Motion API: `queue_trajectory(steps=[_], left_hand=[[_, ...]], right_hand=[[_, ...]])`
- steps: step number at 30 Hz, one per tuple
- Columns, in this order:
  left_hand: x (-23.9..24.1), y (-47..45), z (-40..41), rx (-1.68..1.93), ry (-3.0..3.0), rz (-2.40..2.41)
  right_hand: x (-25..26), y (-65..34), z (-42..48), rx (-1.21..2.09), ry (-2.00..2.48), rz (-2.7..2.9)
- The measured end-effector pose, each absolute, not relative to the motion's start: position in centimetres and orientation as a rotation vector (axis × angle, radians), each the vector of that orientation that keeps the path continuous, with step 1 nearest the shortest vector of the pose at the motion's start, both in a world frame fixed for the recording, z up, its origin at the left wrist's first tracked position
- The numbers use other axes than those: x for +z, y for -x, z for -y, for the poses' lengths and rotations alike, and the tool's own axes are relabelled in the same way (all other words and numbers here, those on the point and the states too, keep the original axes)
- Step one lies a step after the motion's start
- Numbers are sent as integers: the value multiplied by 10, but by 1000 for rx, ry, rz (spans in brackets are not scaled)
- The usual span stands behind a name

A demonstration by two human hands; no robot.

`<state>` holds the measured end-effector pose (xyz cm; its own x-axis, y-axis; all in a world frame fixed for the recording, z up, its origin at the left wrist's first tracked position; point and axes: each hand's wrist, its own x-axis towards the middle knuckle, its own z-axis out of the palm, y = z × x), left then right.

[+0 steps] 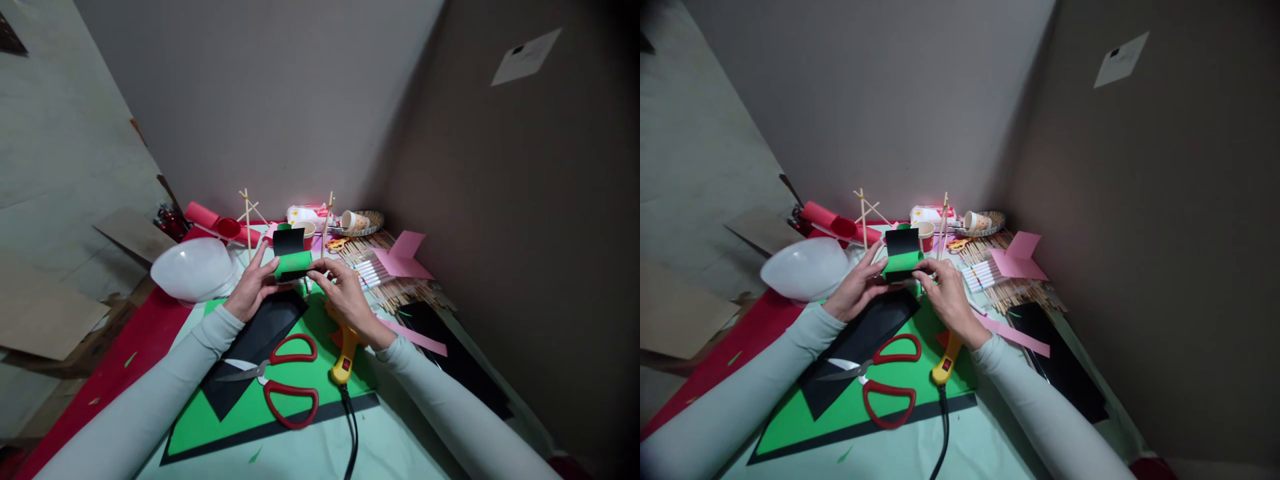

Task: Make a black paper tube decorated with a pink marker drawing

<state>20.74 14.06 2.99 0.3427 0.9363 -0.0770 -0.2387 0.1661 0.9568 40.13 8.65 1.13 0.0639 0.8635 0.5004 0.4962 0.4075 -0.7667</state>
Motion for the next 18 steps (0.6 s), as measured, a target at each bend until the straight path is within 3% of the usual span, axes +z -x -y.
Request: queue_trajectory(steps=[18], left_hand=[[33,-198,-174,631,-1890,-874]], right_hand=[[38,-403,-77,336,1083,1775]])
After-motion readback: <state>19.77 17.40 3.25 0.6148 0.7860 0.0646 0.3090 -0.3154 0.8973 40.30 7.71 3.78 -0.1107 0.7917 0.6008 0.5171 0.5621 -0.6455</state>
